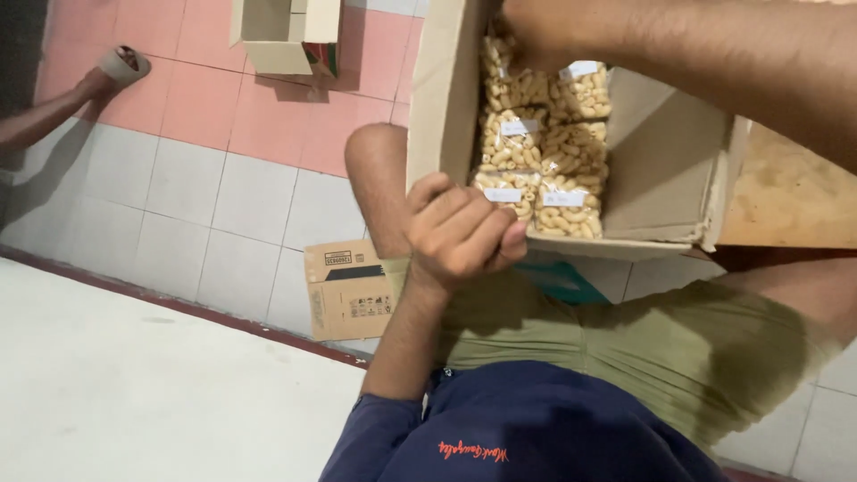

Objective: Packing small plastic bags of snacks into a cardboard box

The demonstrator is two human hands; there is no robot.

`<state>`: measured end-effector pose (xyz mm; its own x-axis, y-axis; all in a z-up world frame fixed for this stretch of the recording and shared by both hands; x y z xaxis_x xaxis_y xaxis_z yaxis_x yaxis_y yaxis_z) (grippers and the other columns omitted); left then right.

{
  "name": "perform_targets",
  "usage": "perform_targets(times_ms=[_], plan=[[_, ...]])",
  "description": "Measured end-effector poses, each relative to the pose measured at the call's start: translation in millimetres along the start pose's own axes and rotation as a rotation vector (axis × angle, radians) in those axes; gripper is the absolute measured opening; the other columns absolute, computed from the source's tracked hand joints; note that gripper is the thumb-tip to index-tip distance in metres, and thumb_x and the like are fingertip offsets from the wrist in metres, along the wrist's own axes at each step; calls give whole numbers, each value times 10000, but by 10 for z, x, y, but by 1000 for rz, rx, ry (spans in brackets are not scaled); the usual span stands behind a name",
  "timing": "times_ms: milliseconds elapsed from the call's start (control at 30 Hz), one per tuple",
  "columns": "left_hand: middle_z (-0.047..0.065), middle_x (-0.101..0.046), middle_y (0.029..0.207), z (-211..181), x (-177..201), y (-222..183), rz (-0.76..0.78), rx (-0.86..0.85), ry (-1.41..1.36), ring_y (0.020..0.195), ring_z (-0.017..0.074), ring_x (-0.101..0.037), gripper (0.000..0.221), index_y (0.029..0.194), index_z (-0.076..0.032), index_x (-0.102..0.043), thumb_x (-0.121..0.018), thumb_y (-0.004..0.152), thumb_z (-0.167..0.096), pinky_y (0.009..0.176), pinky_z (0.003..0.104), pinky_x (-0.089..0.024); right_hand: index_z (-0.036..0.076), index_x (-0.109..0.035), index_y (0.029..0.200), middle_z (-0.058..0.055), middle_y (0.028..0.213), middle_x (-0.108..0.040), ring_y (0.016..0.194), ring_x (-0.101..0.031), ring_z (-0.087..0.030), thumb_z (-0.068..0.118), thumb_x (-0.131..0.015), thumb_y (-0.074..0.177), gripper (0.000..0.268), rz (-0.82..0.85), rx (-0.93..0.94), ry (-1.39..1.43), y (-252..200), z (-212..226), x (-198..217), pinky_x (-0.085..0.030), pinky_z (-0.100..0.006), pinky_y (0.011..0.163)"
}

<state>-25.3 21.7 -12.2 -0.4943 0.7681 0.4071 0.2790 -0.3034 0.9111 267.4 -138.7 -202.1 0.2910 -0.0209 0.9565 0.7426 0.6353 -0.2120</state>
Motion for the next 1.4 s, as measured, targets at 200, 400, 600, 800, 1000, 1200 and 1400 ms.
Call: perform_targets(times_ms=[200, 400, 600, 800, 1000, 1200, 1400], plan=[[-9, -530, 563, 17, -42, 11, -66, -23, 14, 523, 151, -533, 474, 632, -137, -607, -503, 1088, -214, 693, 282, -379, -48, -602, 1362, -276, 1220, -747, 1057, -728, -455, 416, -782, 991, 620, 244, -128, -120, -311, 464, 429, -584, -521, 891], [-18, -525, 562, 13, -40, 17, -41, -24, 19, 516, 142, -532, 453, 637, -150, -614, -514, 1076, -202, 680, 286, -378, 17, -769, 1162, -194, 1095, -771, 1011, -717, -372, 337, -762, 1039, 343, 216, -117, -63, -432, 613, 531, -584, -498, 811], [-18, -527, 557, 13, -60, -5, -54, -25, 13, 516, 145, -546, 451, 640, -149, -608, -512, 1077, -204, 686, 292, -386, 45, -715, 1218, -129, 1203, -728, 1126, -654, -346, 212, -685, 1024, 258, 156, -81, -278, -377, 604, 382, -617, -481, 824], [-2, -553, 563, 7, -58, 6, -47, -23, 9, 512, 150, -551, 444, 640, -133, -603, -520, 1072, -192, 676, 301, -376, 34, -694, 1374, -257, 1437, -532, 877, -741, -352, 155, -661, 1032, 365, 540, -194, -92, -534, 837, 676, -636, -472, 729], [12, -597, 574, -15, -55, -15, -52, -41, 2, 502, 167, -505, 433, 649, -108, -623, -520, 1065, -170, 653, 325, -365, 21, -691, 1320, -238, 1210, -779, 1072, -732, -450, 486, -684, 1000, 565, 239, 44, -93, -150, 252, 302, -564, -542, 908], [32, -518, 575, -72, -27, 24, 16, -6, 45, 518, 199, -448, 483, 634, -110, -568, -470, 1100, -193, 695, 335, -365, -69, -550, 1422, -265, 1293, -656, 1092, -639, -426, 179, -794, 924, 607, 256, -50, -55, 70, -418, -225, -504, -519, 934], [41, -573, 587, -90, -43, -1, -10, 2, 43, 514, 205, -460, 491, 651, -86, -599, -465, 1109, -201, 696, 344, -379, -63, -724, 965, -252, 744, -753, 619, -621, -335, 78, -776, 937, 153, 659, -306, 35, -362, -493, -152, -464, -471, 622]])
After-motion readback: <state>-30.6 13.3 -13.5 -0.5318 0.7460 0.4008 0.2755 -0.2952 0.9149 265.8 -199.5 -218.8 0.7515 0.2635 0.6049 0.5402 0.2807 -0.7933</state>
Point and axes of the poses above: each hand's wrist, its own y-axis towards the middle knuckle, its own x-axis out of the back of the hand, z = x × y, the point moved 4 cm from there along y, towards the middle knuckle
